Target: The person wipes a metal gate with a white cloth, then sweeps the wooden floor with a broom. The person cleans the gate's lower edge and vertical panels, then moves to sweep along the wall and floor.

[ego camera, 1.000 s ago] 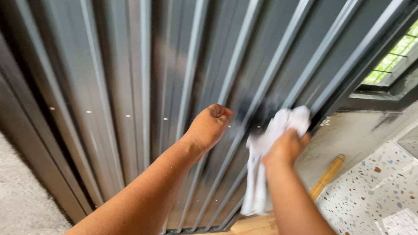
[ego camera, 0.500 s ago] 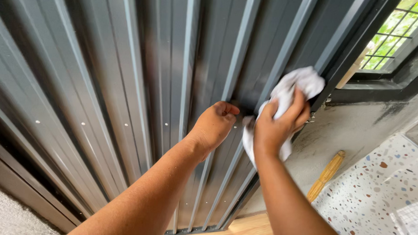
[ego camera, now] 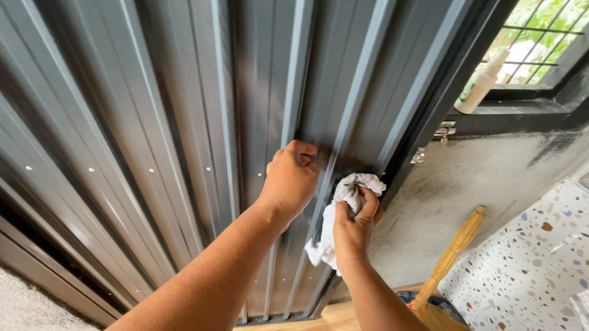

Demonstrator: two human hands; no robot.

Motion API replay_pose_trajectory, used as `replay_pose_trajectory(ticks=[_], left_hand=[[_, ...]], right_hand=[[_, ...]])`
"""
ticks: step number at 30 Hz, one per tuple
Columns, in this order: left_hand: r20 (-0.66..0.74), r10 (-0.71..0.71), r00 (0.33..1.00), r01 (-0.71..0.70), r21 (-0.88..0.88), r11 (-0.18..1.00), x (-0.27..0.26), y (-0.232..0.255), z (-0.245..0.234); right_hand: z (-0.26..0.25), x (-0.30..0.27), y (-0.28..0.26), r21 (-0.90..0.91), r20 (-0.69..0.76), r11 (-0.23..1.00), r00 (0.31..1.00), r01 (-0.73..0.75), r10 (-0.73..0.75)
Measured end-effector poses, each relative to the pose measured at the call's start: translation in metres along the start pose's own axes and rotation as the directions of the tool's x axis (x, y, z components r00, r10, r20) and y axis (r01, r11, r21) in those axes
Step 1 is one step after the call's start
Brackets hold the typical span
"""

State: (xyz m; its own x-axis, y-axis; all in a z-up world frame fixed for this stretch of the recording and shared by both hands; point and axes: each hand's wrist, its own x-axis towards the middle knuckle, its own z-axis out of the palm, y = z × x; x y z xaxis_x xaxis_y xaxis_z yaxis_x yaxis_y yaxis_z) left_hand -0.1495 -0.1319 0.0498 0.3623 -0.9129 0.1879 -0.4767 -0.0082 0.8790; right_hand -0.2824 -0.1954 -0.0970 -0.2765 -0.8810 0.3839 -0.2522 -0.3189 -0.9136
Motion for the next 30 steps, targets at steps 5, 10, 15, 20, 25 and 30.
replay_pose_trajectory(ticks=[5,10,15,20,25,30], left_hand=[[-0.094,0.057,0.994,-0.056,0.017,0.998,-0.009,0.001,0.025],[-0.015,0.068,0.998,-0.069,-0.079,0.995,-0.024,0.007,0.048],[0.305,-0.012,0.952,0.052,-0.124,0.991,-0.041,0.021,0.071],[0.49,0.126,0.862,-0.127,-0.031,0.991,-0.055,0.041,0.103],[0.492,0.238,0.838,-0.254,-0.035,0.967,-0.059,0.075,0.144],[0.282,0.408,0.868,-0.273,-0.416,0.867,-0.059,0.113,0.173]], right_hand=[[-0.039,-0.007,-0.005,0.418,0.199,0.882,0.969,-0.216,0.143],[-0.092,0.012,-0.003,0.524,0.515,0.65,0.813,-0.551,0.274],[-0.145,0.029,-0.018,0.601,0.619,0.353,0.697,-0.717,0.361],[-0.187,0.032,-0.055,0.645,0.577,0.325,0.719,-0.692,0.388],[-0.217,0.051,-0.072,0.646,0.572,0.474,0.79,-0.599,0.219],[-0.248,0.061,-0.054,0.787,0.1,0.513,0.891,-0.343,0.442]])
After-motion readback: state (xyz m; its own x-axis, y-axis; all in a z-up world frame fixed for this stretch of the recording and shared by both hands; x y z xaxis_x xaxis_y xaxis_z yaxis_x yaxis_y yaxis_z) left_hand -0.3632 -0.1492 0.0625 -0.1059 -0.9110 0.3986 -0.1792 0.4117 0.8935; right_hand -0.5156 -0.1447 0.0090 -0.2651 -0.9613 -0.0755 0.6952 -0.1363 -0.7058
